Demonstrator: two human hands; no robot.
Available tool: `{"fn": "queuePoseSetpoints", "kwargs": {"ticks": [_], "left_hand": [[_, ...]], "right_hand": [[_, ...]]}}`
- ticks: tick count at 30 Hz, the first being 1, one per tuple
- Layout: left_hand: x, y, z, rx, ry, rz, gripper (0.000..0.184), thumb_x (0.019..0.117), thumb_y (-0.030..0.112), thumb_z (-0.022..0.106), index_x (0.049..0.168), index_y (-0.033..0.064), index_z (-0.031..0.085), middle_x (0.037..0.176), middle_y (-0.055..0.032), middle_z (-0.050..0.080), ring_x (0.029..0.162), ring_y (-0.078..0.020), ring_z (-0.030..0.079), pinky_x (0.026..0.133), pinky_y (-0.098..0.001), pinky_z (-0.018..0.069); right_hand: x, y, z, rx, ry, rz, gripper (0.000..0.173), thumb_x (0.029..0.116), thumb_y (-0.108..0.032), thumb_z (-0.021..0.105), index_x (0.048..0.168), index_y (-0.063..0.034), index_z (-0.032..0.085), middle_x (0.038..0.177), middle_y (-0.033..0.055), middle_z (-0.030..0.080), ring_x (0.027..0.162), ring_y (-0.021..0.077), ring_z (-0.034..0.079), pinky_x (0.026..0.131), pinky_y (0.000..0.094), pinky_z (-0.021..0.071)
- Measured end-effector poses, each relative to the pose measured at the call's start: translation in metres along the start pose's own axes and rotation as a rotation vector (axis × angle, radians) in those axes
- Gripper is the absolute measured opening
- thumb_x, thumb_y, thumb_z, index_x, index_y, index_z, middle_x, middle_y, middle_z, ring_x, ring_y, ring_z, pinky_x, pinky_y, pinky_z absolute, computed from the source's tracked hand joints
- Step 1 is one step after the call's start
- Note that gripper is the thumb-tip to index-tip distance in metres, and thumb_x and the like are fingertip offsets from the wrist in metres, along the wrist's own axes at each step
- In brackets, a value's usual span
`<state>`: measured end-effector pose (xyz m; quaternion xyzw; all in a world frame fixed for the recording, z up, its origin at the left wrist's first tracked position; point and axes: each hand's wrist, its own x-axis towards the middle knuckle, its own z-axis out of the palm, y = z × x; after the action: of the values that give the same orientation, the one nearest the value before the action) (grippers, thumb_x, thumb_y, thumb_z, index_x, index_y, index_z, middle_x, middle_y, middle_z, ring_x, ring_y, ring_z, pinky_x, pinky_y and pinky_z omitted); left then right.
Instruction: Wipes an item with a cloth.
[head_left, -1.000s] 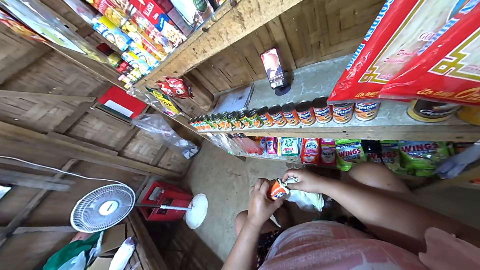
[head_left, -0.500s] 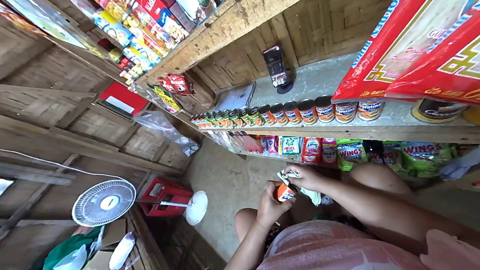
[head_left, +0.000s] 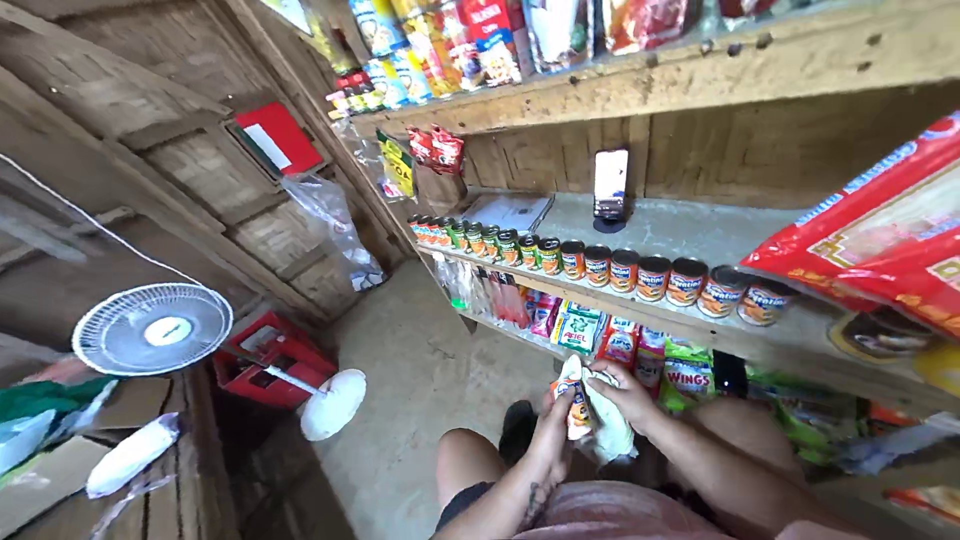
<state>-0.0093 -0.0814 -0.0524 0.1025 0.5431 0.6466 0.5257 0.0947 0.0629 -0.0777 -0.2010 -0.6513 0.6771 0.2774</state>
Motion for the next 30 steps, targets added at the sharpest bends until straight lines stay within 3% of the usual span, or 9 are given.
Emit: {"fn": "queuePoseSetpoints", "kwargs": {"ticks": [4,7,10,12,16,18,21,25,30], "left_hand": [[-0.008,0.014,0.007,-0.209,0.038,-0.062,0.056,0.1078,0.041,0.049,0.154,0.0164,0.03,0.115,-0.0195,0.066,0.093,-0.0309,0.07,0.078,-0.0446,0.0608],[-0.011,0.023,0.01,-0.331,0.052,-0.06,0.054,0.1074,0.043,0.048,0.152,0.0155,0.033,0.114,-0.0179,0.066,0.091,-0.0292,0.07,0.076,-0.0427,0.0607],[-0.026,0.013,0.01,-0.396,-0.004,0.069,0.048,0.1111,0.047,0.03,0.143,0.0129,0.042,0.105,-0.012,0.067,0.089,-0.0221,0.069,0.076,-0.0372,0.0592],[-0.034,0.0,0.006,-0.475,-0.04,0.121,0.06,0.1097,0.054,0.018,0.126,0.0121,0.057,0.097,-0.0085,0.071,0.086,-0.0192,0.07,0.074,-0.0357,0.0596],[-0.05,-0.012,-0.003,-0.518,-0.062,0.047,0.063,0.1092,0.054,0.009,0.125,0.0123,0.053,0.103,-0.0077,0.069,0.094,-0.02,0.068,0.08,-0.0404,0.0575],[-0.056,-0.01,-0.007,-0.518,-0.103,0.032,0.062,0.1096,0.054,0.01,0.136,0.0115,0.047,0.114,-0.0105,0.067,0.101,-0.0229,0.067,0.086,-0.0428,0.0569],[-0.064,-0.008,-0.016,-0.514,-0.157,0.03,0.066,0.1078,0.059,0.01,0.145,0.0145,0.042,0.122,-0.0116,0.066,0.106,-0.0241,0.067,0.089,-0.0432,0.057],[-0.071,-0.006,-0.027,-0.511,-0.09,0.073,0.062,0.1076,0.059,0.011,0.131,0.0166,0.05,0.106,-0.0051,0.07,0.094,-0.0186,0.069,0.078,-0.04,0.0585],[-0.082,0.002,-0.023,-0.62,-0.114,0.135,0.056,0.1101,0.044,0.009,0.113,0.0134,0.056,0.09,-0.0013,0.07,0.087,-0.0126,0.069,0.077,-0.0341,0.0589]], "right_hand": [[-0.009,-0.015,0.014,-0.057,0.14,-0.161,0.022,0.0953,-0.012,0.064,0.114,-0.0013,0.068,0.114,0.0046,0.069,0.111,0.0089,0.063,0.1,0.0304,0.0523],[-0.022,-0.04,0.026,-0.218,0.071,-0.369,0.014,0.0938,-0.009,0.066,0.105,-0.0032,0.072,0.111,0.0028,0.071,0.112,0.0069,0.064,0.102,0.0288,0.052],[-0.035,-0.058,0.04,-0.539,-0.101,-0.528,0.014,0.091,-0.017,0.073,0.103,-0.0116,0.078,0.124,0.009,0.072,0.125,0.0201,0.062,0.108,0.0422,0.05],[-0.039,-0.063,0.05,-0.696,-0.243,-0.529,0.016,0.0937,-0.021,0.072,0.107,-0.0162,0.08,0.135,0.0084,0.068,0.134,0.0263,0.057,0.113,0.0495,0.0452],[-0.031,-0.066,0.066,-0.619,-0.407,-0.295,0.029,0.099,-0.017,0.062,0.124,-0.0083,0.074,0.16,0.0151,0.043,0.153,0.0288,0.032,0.125,0.0482,0.0284],[-0.022,-0.069,0.071,-0.498,-0.358,-0.153,0.037,0.1022,-0.019,0.055,0.135,-0.006,0.066,0.164,0.0136,0.037,0.153,0.023,0.032,0.124,0.044,0.0306],[-0.02,-0.078,0.084,-0.357,-0.237,0.007,0.044,0.1082,-0.024,0.048,0.147,-0.0042,0.054,0.157,0.0151,0.046,0.146,0.0209,0.044,0.121,0.0403,0.0359],[-0.043,-0.078,0.107,-0.656,-0.215,-0.194,0.042,0.1071,-0.019,0.049,0.148,-0.0097,0.056,0.157,0.0171,0.046,0.146,0.029,0.044,0.121,0.0466,0.0361],[-0.065,-0.076,0.112,-0.972,-0.386,-0.413,0.04,0.1037,-0.019,0.056,0.143,-0.0171,0.062,0.163,0.0157,0.038,0.154,0.04,0.026,0.123,0.0585,0.0282]]}}
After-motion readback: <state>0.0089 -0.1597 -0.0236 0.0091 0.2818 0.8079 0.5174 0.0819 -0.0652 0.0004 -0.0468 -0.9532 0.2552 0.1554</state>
